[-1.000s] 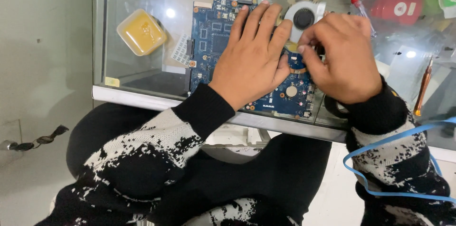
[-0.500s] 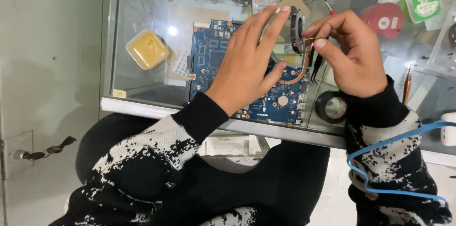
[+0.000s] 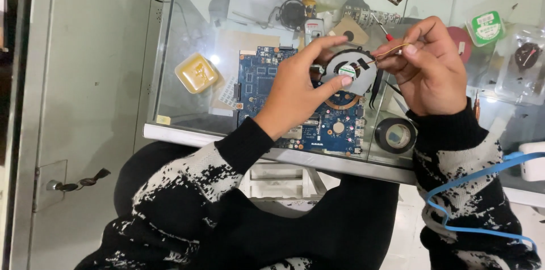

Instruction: The person removes a RAM stick from a laptop motherboard, then uses a screwdriver to detach and remove the cooling fan and heatsink. They place the removed components on a nearby surface and handle the laptop chassis.

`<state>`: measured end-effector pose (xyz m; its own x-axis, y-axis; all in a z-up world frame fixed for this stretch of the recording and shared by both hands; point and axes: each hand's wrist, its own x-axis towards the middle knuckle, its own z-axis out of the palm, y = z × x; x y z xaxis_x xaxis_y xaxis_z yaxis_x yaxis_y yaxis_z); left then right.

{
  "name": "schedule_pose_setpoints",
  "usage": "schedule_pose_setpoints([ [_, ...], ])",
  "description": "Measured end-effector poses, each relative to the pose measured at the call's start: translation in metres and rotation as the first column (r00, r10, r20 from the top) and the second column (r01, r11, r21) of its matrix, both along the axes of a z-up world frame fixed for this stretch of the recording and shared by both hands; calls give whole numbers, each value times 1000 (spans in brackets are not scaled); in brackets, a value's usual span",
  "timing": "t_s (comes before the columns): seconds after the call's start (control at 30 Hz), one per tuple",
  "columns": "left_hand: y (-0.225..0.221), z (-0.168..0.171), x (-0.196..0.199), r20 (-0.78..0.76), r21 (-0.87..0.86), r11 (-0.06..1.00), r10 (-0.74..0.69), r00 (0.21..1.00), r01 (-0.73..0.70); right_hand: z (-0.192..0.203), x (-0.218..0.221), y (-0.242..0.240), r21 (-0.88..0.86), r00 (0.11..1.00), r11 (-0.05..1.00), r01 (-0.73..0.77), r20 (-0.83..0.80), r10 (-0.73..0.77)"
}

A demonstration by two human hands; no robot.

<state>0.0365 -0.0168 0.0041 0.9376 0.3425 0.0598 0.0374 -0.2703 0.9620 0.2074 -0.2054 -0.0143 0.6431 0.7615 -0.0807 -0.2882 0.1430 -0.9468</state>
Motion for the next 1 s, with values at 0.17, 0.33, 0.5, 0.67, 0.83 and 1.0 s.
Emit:
schedule_pose_setpoints([
  [0.17, 0, 19, -11, -16, -275, 961, 21, 1000, -25, 0, 1, 0, 79, 999, 996, -45, -7, 46],
  [0.33, 2, 18, -17, -15, -356, 933, 54, 998, -56, 6, -5, -2, 113, 999, 993, -43, 33, 40],
  [0.5, 6, 16, -20, 20, -357, 933, 60, 998, -49, 8, -7, -2, 88, 998, 994, -58, 28, 56],
  [0.67, 5, 19, -21, 2, -368, 929, 53, 999, -49, 22, -21, 10, -31, 839, 999, -25, 543, 38],
  [0.83, 2, 23, -22, 41, -297, 954, 60, 997, -45, 26, -28, 13, -57, 730, 996, -76, 677, 94],
  [1.0, 1, 29, -25, 164, 109, 993, 25, 986, -43, 23, -31, 18, -30, 365, 998, -58, 930, 49],
])
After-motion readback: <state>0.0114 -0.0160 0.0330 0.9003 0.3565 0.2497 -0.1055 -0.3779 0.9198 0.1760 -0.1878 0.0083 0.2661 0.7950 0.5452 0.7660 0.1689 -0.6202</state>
